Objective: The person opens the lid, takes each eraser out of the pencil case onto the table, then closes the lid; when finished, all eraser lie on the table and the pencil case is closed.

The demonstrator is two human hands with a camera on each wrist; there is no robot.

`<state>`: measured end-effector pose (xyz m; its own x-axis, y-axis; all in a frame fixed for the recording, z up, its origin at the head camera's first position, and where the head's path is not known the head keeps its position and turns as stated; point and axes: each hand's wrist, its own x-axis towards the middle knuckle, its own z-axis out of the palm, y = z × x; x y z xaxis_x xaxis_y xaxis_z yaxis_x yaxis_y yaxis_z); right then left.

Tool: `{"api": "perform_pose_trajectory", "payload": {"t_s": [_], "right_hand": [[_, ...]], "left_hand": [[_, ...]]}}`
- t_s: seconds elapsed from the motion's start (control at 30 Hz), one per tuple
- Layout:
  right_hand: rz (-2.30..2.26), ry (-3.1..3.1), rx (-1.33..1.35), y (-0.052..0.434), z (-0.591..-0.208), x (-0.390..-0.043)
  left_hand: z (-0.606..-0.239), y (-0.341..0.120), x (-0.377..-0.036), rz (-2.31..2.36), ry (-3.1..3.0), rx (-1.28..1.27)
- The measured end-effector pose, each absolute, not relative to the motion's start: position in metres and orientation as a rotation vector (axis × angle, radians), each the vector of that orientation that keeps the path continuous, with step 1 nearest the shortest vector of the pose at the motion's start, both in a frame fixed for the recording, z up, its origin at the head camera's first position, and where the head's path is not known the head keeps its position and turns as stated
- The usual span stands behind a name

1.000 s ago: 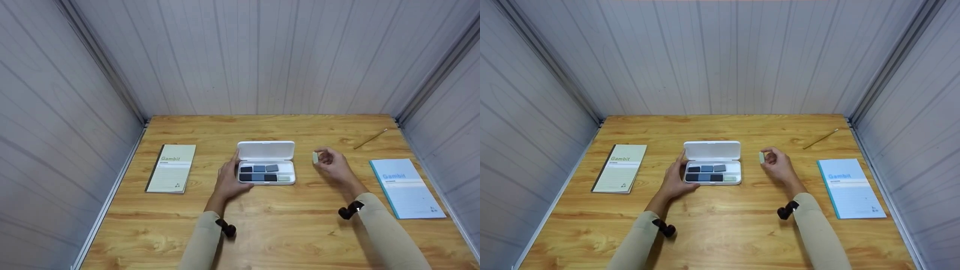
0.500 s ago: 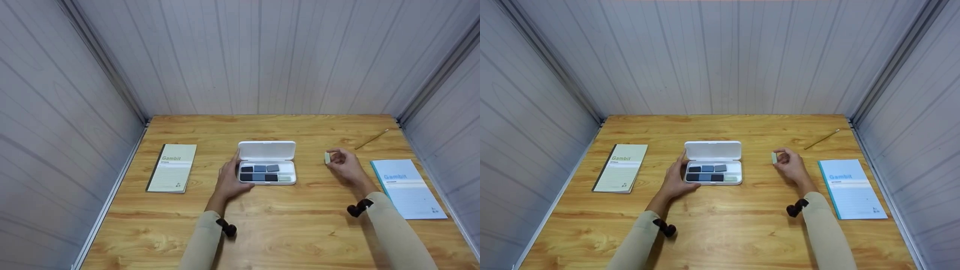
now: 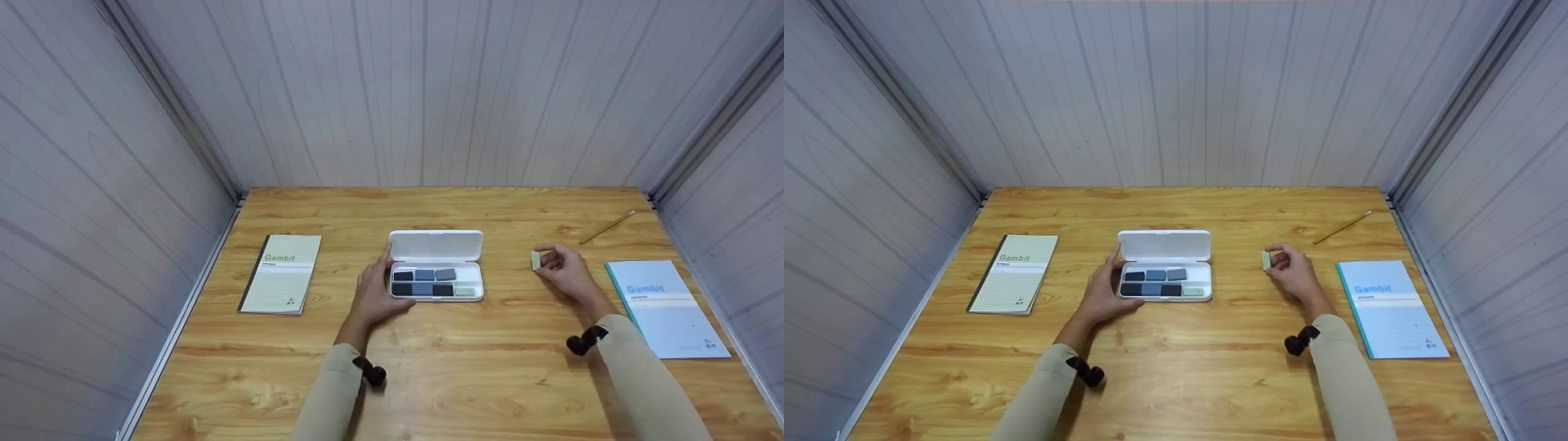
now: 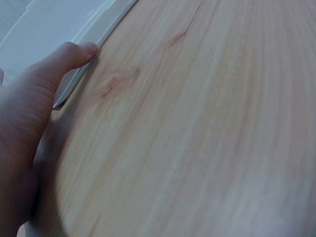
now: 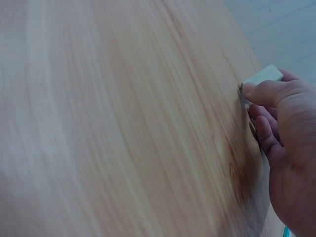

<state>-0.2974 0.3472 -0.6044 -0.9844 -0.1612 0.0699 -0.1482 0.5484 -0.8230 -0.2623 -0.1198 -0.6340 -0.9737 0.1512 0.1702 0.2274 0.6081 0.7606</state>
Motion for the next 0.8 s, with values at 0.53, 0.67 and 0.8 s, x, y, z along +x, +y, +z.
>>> {"api": "perform_pose_trajectory", "payload": {"t_s": [0.53, 0.67, 0.8], "right_hand": [[-1.383, 2.766, -0.209, 0.3451, -0.6037, -0.3014], [-1.388, 2.769, -0.213, 0.3443, -0.6022, -0.3001], [-1.384, 2.782, -0.212, 0.3448, -0.5998, -0.2977]], "left_hand": [[-0.6355, -0.1203, -0.2617, -1.283, -2.735, -0.326], [-0.6344, -0.1202, -0.2614, -1.280, -2.738, -0.322], [-0.6335, -0.1198, -0.2607, -1.269, -2.729, -0.339]]}}
